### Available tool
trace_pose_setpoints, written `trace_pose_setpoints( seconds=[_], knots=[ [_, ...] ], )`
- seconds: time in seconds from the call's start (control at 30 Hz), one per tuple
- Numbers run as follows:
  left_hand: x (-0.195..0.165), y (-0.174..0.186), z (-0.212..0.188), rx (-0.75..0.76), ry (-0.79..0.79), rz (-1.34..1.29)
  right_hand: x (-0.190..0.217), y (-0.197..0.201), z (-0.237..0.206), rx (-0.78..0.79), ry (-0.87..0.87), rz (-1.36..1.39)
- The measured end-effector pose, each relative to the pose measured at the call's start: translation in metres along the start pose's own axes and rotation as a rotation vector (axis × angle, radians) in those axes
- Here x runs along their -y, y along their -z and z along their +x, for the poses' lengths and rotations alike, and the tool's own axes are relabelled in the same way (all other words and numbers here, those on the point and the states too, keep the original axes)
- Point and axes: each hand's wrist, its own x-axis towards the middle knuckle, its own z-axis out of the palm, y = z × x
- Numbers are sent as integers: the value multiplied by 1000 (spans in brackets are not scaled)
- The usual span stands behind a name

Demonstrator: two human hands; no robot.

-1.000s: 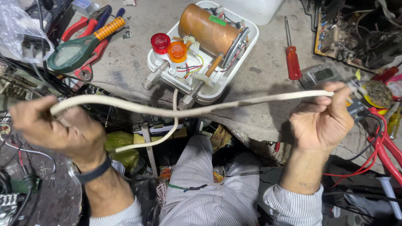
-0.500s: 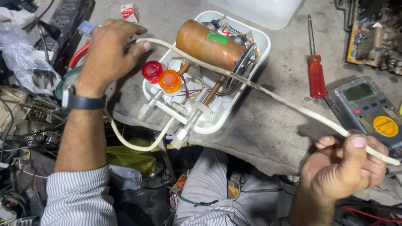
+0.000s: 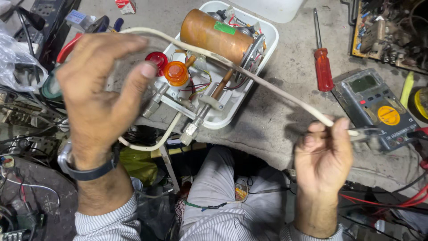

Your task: The person unscrews the screws of a white water purifier pump unit with a screwdriver and opens its casing. They handle the internal copper motor, adjust a metal fitting, work on the power plug and wires, reposition the unit, and tighten screws again with the screwdriver.

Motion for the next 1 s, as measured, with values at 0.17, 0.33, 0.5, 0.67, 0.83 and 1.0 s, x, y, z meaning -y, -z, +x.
trace_pose_setpoints(
  seconds=[0.17,0.33,0.5,0.67,0.83,1.0],
  knots=[
    [-53,-21,-4,46,-93,52,-37,-19,-25,-1,-495,17],
    [-83,-52,-26,111,-161,111,-35,-10,-65,228,-389,-373],
    [-94,-54,-57,-3,-179,136,-29,20,-106,463,501,-1424],
    [-114,-103,-125,19,-143,-378,-23,84,-138,317,445,-1582],
    [-116,-205,-228,669,242,-374,-22,171,-178,-259,-104,-1091],
    [-125,-256,-294,1201,390,-306,-33,223,-190,-526,-423,-1095]
  ],
)
